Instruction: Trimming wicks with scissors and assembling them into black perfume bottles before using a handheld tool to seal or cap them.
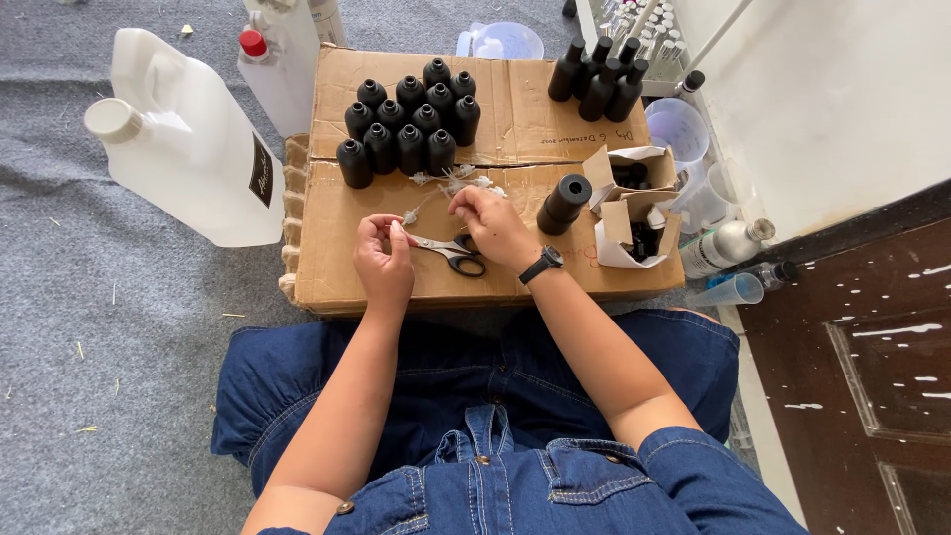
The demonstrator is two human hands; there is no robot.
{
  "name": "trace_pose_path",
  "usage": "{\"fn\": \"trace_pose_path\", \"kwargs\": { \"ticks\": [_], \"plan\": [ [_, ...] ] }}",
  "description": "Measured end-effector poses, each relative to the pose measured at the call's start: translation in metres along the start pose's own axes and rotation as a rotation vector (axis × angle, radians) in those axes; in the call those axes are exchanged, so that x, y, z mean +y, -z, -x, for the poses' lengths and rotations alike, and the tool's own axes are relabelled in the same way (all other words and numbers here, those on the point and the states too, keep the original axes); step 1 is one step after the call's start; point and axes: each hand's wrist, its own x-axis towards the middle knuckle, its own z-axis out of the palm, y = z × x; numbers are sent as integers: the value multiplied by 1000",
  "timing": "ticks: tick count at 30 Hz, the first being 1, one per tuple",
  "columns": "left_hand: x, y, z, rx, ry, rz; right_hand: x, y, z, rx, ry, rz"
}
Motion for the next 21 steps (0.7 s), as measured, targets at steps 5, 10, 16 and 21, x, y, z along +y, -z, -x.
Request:
{"fn": "trace_pose_path", "kwargs": {
  "ticks": [5,10,16,21],
  "plan": [
    [0,-1,1,5,-4,-10,-17,-9,0,-80,1,-23],
    [1,-1,1,13,-3,-12,-19,-19,-8,-41,12,-32],
    [-10,-1,2,54,-55,-93,-16,-19,-3,97,-40,-204],
    [10,1,1,2,-98,-220,-27,-5,8,73,-149,-560]
  ]
}}
